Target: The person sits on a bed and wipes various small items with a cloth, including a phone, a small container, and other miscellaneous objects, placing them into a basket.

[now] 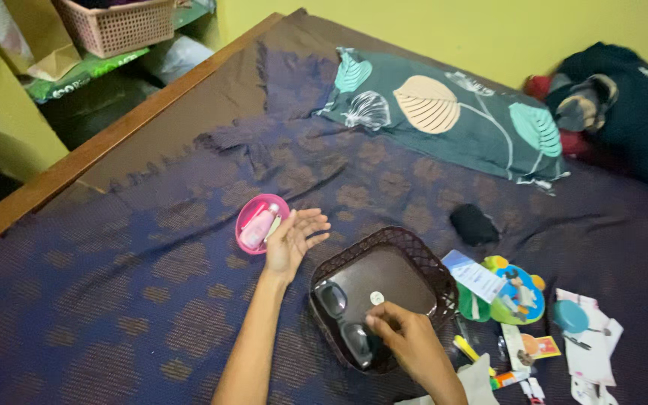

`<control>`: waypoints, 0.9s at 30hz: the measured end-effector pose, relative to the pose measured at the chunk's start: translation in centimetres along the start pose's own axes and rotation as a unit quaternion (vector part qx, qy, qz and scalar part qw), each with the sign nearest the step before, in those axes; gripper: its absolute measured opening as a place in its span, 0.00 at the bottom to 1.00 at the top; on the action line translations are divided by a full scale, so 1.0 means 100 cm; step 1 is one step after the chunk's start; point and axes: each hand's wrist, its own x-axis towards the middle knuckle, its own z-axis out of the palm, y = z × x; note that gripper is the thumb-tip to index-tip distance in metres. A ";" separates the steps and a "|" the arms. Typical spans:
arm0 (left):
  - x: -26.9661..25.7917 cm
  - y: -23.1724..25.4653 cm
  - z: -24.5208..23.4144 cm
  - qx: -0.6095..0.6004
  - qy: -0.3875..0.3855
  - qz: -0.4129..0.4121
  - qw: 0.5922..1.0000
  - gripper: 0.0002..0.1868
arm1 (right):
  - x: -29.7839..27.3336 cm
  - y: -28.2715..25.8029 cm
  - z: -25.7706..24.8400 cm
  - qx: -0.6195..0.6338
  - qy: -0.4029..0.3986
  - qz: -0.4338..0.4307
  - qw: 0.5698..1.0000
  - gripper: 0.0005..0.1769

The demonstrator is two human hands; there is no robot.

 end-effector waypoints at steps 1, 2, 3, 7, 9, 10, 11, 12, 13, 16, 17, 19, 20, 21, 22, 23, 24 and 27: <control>0.000 -0.001 -0.001 -0.004 -0.002 -0.002 1.000 0.29 | 0.001 -0.003 0.000 -0.021 -0.017 -0.028 0.999 0.15; 0.001 -0.002 -0.001 -0.008 -0.005 -0.005 1.000 0.28 | 0.000 -0.007 -0.001 -0.045 -0.032 -0.017 0.998 0.16; 0.002 -0.001 -0.001 -0.013 -0.009 -0.008 1.000 0.28 | 0.000 -0.012 -0.002 -0.068 -0.048 -0.005 0.996 0.17; 0.001 -0.001 -0.001 0.005 -0.002 -0.017 1.000 0.28 | -0.007 -0.029 -0.004 -0.156 -0.093 0.008 0.983 0.23; 0.001 -0.001 0.001 0.019 0.007 -0.024 1.000 0.27 | -0.008 -0.037 -0.004 -0.172 -0.098 -0.005 0.980 0.23; 0.001 -0.002 0.002 0.018 0.005 -0.023 1.000 0.27 | -0.009 -0.040 -0.004 -0.180 -0.101 -0.012 0.978 0.24; 0.002 -0.002 0.002 0.018 0.003 -0.023 1.000 0.27 | -0.009 -0.043 -0.005 -0.180 -0.104 -0.010 0.978 0.23; 0.002 -0.002 0.002 0.018 0.001 -0.020 1.000 0.27 | -0.008 -0.045 -0.004 -0.181 -0.107 -0.011 0.977 0.22; 0.002 -0.002 0.002 0.020 0.002 -0.020 1.000 0.27 | -0.007 -0.046 -0.003 -0.183 -0.110 -0.011 0.977 0.21; 0.000 -0.003 0.001 0.025 0.004 -0.026 0.999 0.27 | -0.008 -0.048 -0.004 -0.154 -0.099 -0.076 0.980 0.27; 0.000 -0.002 0.002 0.026 0.005 -0.029 0.999 0.27 | -0.008 -0.047 -0.005 -0.166 -0.104 -0.086 0.977 0.28; 0.001 -0.003 0.003 0.027 0.007 -0.032 0.999 0.26 | -0.008 -0.046 -0.006 -0.190 -0.112 -0.107 0.970 0.30; 0.000 -0.002 0.003 0.026 0.010 -0.031 0.999 0.26 | -0.008 -0.045 -0.007 -0.197 -0.118 -0.104 0.968 0.29; 0.001 -0.002 0.004 0.026 0.013 -0.031 0.999 0.26 | -0.007 -0.044 -0.007 -0.204 -0.123 -0.101 0.966 0.28; 0.000 -0.002 0.004 0.028 0.014 -0.028 0.999 0.26 | -0.007 -0.044 -0.007 -0.211 -0.129 -0.099 0.964 0.28; 0.000 -0.002 0.005 0.031 0.016 -0.026 0.999 0.26 | -0.007 -0.043 -0.007 -0.207 -0.135 -0.093 0.964 0.27; 0.002 -0.003 0.006 0.033 0.017 -0.023 0.999 0.25 | -0.007 -0.042 -0.008 -0.204 -0.140 -0.087 0.965 0.27; -0.001 -0.001 0.005 0.029 0.013 -0.022 0.999 0.25 | -0.007 -0.042 -0.005 -0.196 -0.143 -0.093 0.966 0.28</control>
